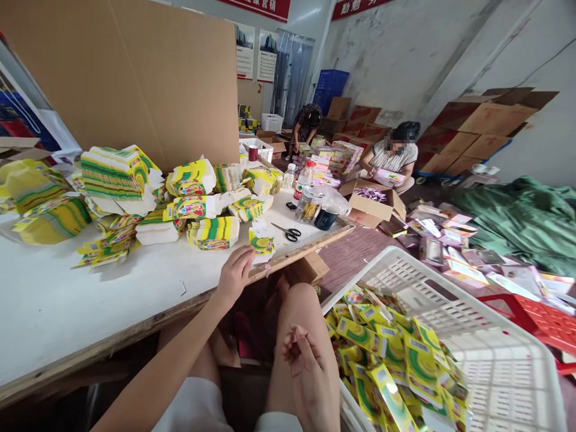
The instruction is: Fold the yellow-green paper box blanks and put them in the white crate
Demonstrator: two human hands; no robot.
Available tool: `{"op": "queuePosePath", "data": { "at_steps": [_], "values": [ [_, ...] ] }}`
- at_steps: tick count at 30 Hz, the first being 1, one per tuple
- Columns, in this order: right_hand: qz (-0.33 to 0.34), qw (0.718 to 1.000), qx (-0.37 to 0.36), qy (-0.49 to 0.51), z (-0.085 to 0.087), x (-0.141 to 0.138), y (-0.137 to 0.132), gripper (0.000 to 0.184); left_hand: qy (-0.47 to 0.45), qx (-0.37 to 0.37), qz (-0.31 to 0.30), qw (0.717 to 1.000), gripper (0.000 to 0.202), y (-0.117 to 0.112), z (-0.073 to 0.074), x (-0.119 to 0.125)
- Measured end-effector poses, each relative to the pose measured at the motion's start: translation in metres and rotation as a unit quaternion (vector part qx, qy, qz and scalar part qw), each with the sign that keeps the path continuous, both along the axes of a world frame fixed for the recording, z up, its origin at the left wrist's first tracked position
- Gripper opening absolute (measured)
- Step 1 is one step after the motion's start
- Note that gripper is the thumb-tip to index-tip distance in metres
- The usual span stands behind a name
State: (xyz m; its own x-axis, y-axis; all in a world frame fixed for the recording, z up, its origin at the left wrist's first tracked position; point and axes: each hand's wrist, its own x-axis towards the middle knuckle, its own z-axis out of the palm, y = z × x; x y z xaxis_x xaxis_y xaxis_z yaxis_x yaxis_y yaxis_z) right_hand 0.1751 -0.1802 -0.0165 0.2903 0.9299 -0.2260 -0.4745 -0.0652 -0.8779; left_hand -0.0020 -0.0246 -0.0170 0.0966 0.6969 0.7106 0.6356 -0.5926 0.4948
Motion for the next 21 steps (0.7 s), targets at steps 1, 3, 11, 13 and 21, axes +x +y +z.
{"op": "queuePosePath", "data": {
  "at_steps": [1, 3, 11, 13, 21],
  "values": [
    [0.0, 1.0, -0.011, 0.027, -0.001, 0.0, 0.001, 0.034, -0.007, 0.02, -0.003, 1.0, 0.029, -0.008, 0.001, 0.0],
    [0.006, 0.996, -0.034, 0.081, -0.001, 0.001, 0.004, 0.034, -0.014, 0.055, -0.021, 0.998, 0.027, -0.028, 0.003, 0.0],
    [0.012, 1.0, -0.009, -0.015, 0.014, -0.005, 0.02, 0.035, 0.004, 0.049, -0.203, 0.978, 0.053, -0.12, 0.001, 0.014],
    [0.023, 0.999, 0.009, -0.029, 0.021, -0.005, 0.02, 0.032, -0.026, -0.008, -0.232, 0.972, 0.055, -0.135, 0.001, 0.015],
    [0.066, 0.996, 0.019, -0.051, 0.026, -0.012, 0.008, 0.035, -0.459, -0.382, -0.269, 0.756, 0.046, -0.118, 0.026, 0.024]
  ]
}}
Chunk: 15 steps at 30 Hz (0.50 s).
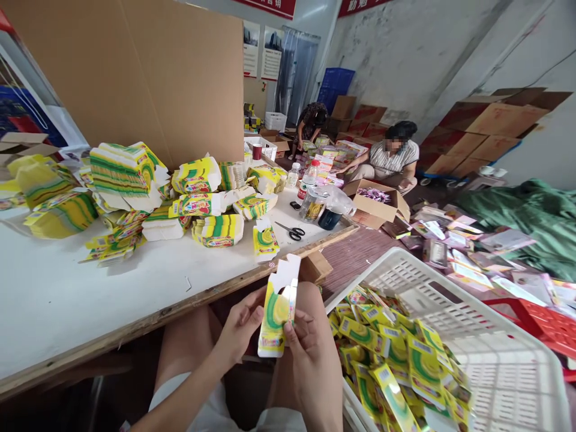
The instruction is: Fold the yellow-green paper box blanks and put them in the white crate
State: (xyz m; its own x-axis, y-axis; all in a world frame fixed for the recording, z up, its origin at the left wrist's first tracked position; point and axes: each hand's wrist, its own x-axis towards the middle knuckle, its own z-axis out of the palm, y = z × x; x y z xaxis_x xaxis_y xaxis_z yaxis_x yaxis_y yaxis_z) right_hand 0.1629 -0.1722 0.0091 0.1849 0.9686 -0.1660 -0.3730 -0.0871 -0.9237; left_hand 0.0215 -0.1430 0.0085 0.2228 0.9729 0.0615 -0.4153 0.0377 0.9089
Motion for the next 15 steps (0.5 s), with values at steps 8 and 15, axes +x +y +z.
{"op": "queuePosePath", "data": {
  "at_steps": [8, 15],
  "values": [
    [0.016, 0.999, 0.016, 0.046, -0.0042, -0.0062, -0.0028, 0.032, -0.142, -0.095, -0.195, 0.966, 0.063, -0.0038, 0.0056, -0.0017],
    [0.029, 0.999, 0.016, 0.037, 0.0006, -0.0048, -0.0049, 0.033, -0.115, -0.086, -0.12, 0.982, 0.049, -0.002, 0.0118, 0.0003]
  ]
}}
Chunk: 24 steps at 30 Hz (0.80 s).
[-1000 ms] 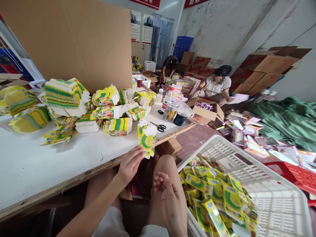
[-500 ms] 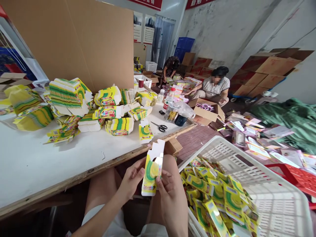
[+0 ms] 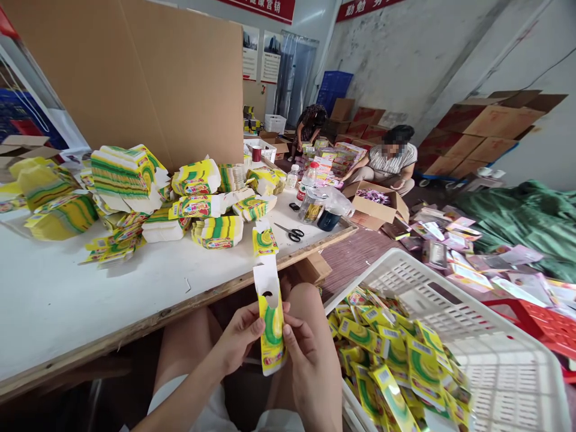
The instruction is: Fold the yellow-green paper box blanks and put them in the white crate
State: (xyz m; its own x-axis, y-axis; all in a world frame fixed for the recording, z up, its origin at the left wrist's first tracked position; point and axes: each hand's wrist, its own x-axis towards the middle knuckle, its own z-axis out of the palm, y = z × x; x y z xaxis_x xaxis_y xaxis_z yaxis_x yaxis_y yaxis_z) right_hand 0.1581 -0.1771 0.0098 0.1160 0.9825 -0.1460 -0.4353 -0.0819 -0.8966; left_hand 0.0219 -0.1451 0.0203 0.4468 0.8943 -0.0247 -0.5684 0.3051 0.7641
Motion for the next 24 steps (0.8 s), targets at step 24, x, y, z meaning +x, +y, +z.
{"op": "queuePosePath", "data": {
  "at_steps": [24],
  "values": [
    [0.085, 0.962, 0.109, -0.236, 0.013, 0.037, 0.006, 0.039, 0.16, 0.069, -0.028, 0.984, 0.05, -0.006, 0.006, -0.017]
  ]
}}
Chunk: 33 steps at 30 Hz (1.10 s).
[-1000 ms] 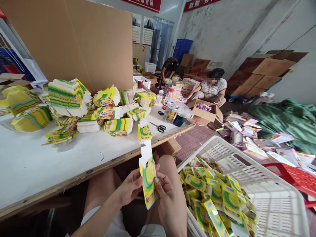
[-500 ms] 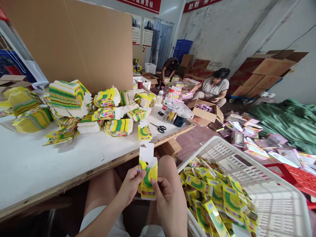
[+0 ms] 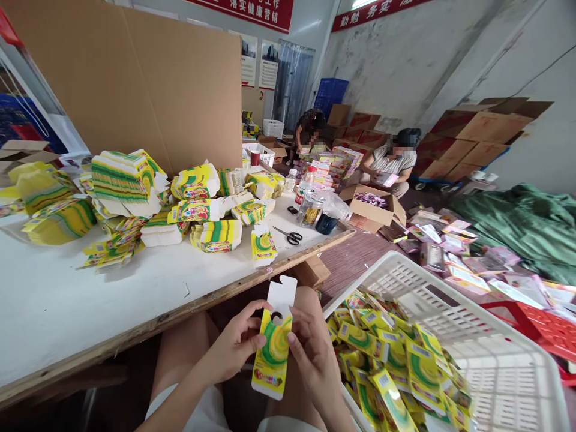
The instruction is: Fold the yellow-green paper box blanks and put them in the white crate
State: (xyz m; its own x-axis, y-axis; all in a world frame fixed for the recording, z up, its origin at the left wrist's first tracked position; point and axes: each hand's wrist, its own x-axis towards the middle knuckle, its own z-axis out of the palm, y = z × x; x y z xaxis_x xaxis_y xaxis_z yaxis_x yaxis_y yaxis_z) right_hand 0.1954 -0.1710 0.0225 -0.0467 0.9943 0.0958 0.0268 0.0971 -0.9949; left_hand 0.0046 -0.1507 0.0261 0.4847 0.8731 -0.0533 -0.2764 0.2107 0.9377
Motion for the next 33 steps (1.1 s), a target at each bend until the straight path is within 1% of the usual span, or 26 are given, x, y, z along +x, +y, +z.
{"op": "queuePosePath", "data": {
  "at_steps": [3, 5, 6, 8, 9, 10, 11, 12, 14, 16, 18, 20, 21, 23, 24, 29, 33],
  "values": [
    [0.038, 0.999, -0.022, -0.014, -0.001, 0.005, 0.001, 0.03, -0.004, -0.032, -0.039, 0.999, 0.049, -0.001, -0.003, -0.002],
    [0.048, 0.998, -0.019, -0.036, 0.0, 0.006, 0.002, 0.027, -0.001, -0.039, -0.049, 0.998, 0.051, -0.003, -0.006, -0.003],
    [0.045, 0.998, -0.009, -0.047, 0.0, 0.006, 0.003, 0.027, -0.001, -0.041, -0.046, 0.998, 0.055, -0.004, -0.007, -0.002],
    [0.032, 0.997, 0.018, -0.062, -0.001, 0.004, 0.003, 0.027, -0.008, -0.044, -0.042, 0.998, 0.072, -0.006, -0.009, -0.002],
    [0.017, 0.997, 0.028, -0.067, -0.002, 0.003, 0.003, 0.025, -0.012, -0.045, -0.045, 0.998, 0.08, -0.007, -0.01, -0.002],
    [-0.005, 0.997, 0.039, -0.072, -0.003, 0.002, 0.003, 0.024, -0.013, -0.045, -0.052, 0.998, 0.085, -0.008, -0.01, -0.002],
    [-0.032, 0.995, 0.048, -0.076, -0.006, 0.002, 0.003, 0.023, -0.011, -0.043, -0.06, 0.997, 0.084, -0.008, -0.011, -0.001],
    [-0.061, 0.993, 0.058, -0.081, -0.008, 0.002, 0.003, 0.024, -0.006, -0.04, -0.065, 0.997, 0.078, -0.008, -0.011, -0.001],
    [-0.102, 0.988, 0.076, -0.091, -0.013, 0.005, 0.003, 0.027, 0.019, -0.032, -0.049, 0.998, 0.061, -0.007, -0.012, 0.0],
    [-0.095, 0.988, 0.08, -0.097, -0.015, 0.009, 0.003, 0.03, 0.049, -0.011, -0.011, 0.999, 0.049, -0.005, -0.012, 0.001],
    [-0.058, 0.992, 0.057, -0.095, -0.015, 0.013, 0.003, 0.033, 0.078, 0.018, 0.021, 0.997, 0.045, -0.003, -0.012, 0.002],
    [-0.02, 0.994, 0.023, -0.104, -0.012, 0.014, 0.005, 0.035, 0.1, 0.047, 0.033, 0.993, 0.046, -0.003, -0.012, 0.004],
    [-0.007, 0.994, 0.01, -0.112, -0.011, 0.014, 0.006, 0.038, 0.11, 0.059, 0.033, 0.992, 0.046, -0.003, -0.012, 0.004],
    [0.004, 0.991, 0.0, -0.136, -0.009, 0.011, 0.008, 0.045, 0.126, 0.08, 0.031, 0.988, 0.047, -0.004, -0.011, 0.004],
    [0.006, 0.989, 0.002, -0.146, -0.007, 0.009, 0.009, 0.045, 0.132, 0.087, 0.03, 0.987, 0.047, -0.005, -0.01, 0.004],
    [-0.012, 0.985, 0.019, -0.172, -0.001, 0.0, 0.012, 0.037, 0.149, 0.087, 0.018, 0.985, 0.052, -0.008, -0.009, 0.003],
    [-0.044, 0.981, 0.015, -0.19, -0.004, -0.007, 0.012, 0.03, 0.152, 0.088, 0.016, 0.984, 0.056, -0.009, -0.01, 0.002]
  ]
}}
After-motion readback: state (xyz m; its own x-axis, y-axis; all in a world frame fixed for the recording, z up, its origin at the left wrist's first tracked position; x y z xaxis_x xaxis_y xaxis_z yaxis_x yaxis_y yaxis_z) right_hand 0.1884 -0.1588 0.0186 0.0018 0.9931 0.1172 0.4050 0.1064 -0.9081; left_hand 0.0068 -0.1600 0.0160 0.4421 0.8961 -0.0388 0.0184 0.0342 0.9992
